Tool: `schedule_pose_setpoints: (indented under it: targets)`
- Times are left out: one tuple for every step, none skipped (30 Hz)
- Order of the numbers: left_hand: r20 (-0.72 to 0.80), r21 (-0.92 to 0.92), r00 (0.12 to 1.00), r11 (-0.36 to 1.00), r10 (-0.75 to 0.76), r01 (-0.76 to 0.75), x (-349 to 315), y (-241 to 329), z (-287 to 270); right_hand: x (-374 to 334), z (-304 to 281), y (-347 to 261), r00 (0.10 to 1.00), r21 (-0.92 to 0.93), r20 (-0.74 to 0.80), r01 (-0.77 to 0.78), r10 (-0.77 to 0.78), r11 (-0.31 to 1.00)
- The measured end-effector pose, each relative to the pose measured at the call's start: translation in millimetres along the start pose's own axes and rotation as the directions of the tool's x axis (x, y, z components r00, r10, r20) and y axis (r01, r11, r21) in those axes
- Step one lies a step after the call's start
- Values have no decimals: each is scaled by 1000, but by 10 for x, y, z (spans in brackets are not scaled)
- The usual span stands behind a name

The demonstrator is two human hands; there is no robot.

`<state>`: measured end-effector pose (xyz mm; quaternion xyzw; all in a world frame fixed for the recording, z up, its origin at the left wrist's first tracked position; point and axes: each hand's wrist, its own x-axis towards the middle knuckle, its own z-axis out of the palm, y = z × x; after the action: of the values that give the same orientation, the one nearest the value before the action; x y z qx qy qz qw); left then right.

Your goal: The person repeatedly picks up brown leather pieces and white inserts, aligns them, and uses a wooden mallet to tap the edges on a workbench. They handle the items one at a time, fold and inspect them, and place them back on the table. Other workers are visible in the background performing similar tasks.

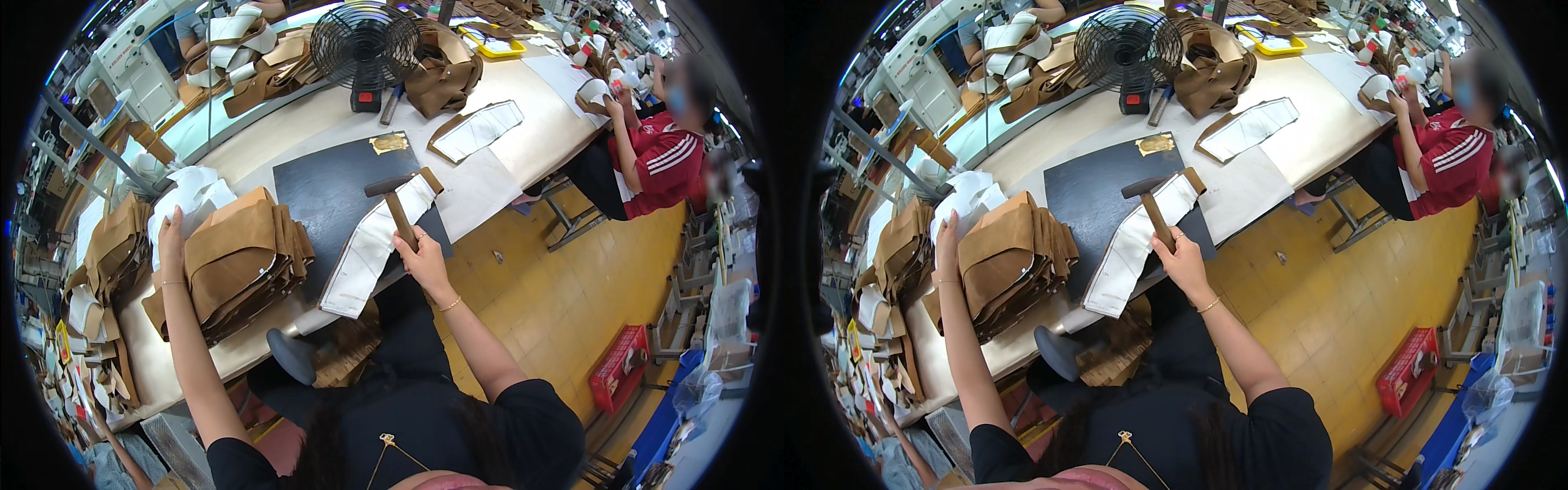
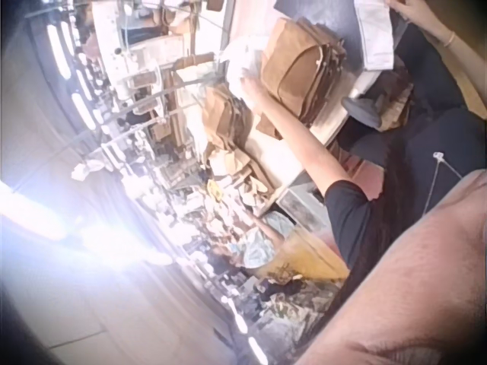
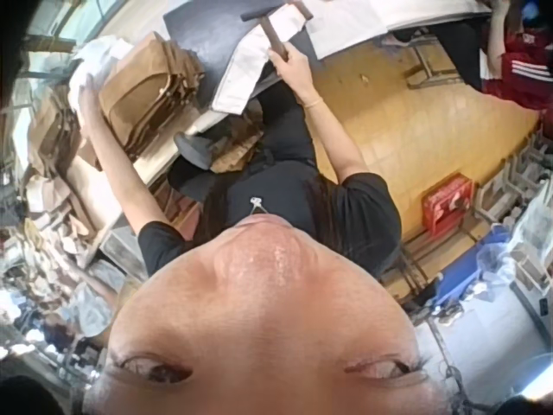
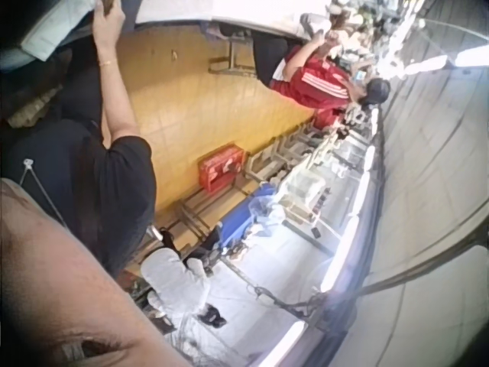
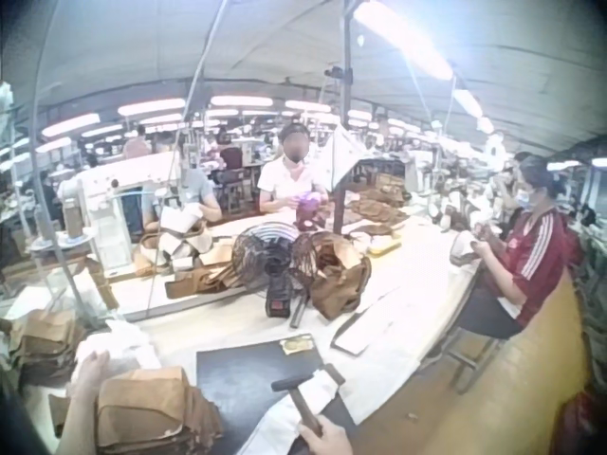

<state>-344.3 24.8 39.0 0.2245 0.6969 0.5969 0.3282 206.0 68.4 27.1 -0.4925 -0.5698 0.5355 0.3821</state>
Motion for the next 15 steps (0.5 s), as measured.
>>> schedule_pose_setpoints:
  targets:
    - [-18, 143, 998, 989, 53, -50, -24, 18, 74, 6, -15, 17, 1000, -7, -4, 2, -2, 1000]
    - [-100, 21, 995, 999, 28, -26, -117, 41, 138, 13, -13, 25, 1000, -10, 3, 7, -7, 1000]
    - [-61, -92, 998, 996, 16, -22, -87, 4, 72, 20, -8, 31, 1000, -20, -2, 16, -16, 1000]
    - [-23, -204, 1000, 979, 9, -13, -23, -58, -25, 29, 0, 35, 1000, -31, -4, 25, -25, 999]
    - [7, -311, 1000, 950, 2, 1, -60, -71, -94, 26, 39, 44, 999, -41, 2, 32, -32, 999]
    - [73, -325, 997, 946, 23, 2, -71, -92, -125, 30, 55, 42, 999, -48, -21, 32, -33, 998]
    - [133, -339, 990, 941, 44, 3, -41, -107, -121, 40, 38, 37, 999, -55, -39, 33, -35, 998]
    - [179, -352, 982, 936, 60, 7, -64, -117, -137, 37, 38, 50, 999, -63, -44, 29, -31, 998]
    - [277, -445, 958, 894, 75, 58, -53, -150, -224, 41, 91, 55, 999, -61, -17, 29, -30, 998]
    - [287, -429, 950, 903, 125, 10, -124, -85, -77, 39, 62, 91, 999, -81, -33, 8, -10, 997]
    - [262, -500, 959, 865, 104, 43, -251, 49, 89, 30, 26, 115, 999, -73, -42, 21, -24, 997]
    - [281, -540, 952, 840, 125, 49, -245, 65, 19, 21, 50, 96, 999, -28, -36, 29, -30, 999]
    - [239, -570, 969, 816, 57, 92, -317, 137, 105, 10, 44, 88, 999, 20, -32, 22, -21, 1000]
    - [266, -572, 963, 811, 48, 118, -356, 186, 166, 2, 30, 74, 999, 4, -32, 20, -20, 1000]
    - [189, -544, 982, 830, -18, 120, -392, 207, 164, -2, 46, 80, 1000, 53, -13, 27, -27, 998]
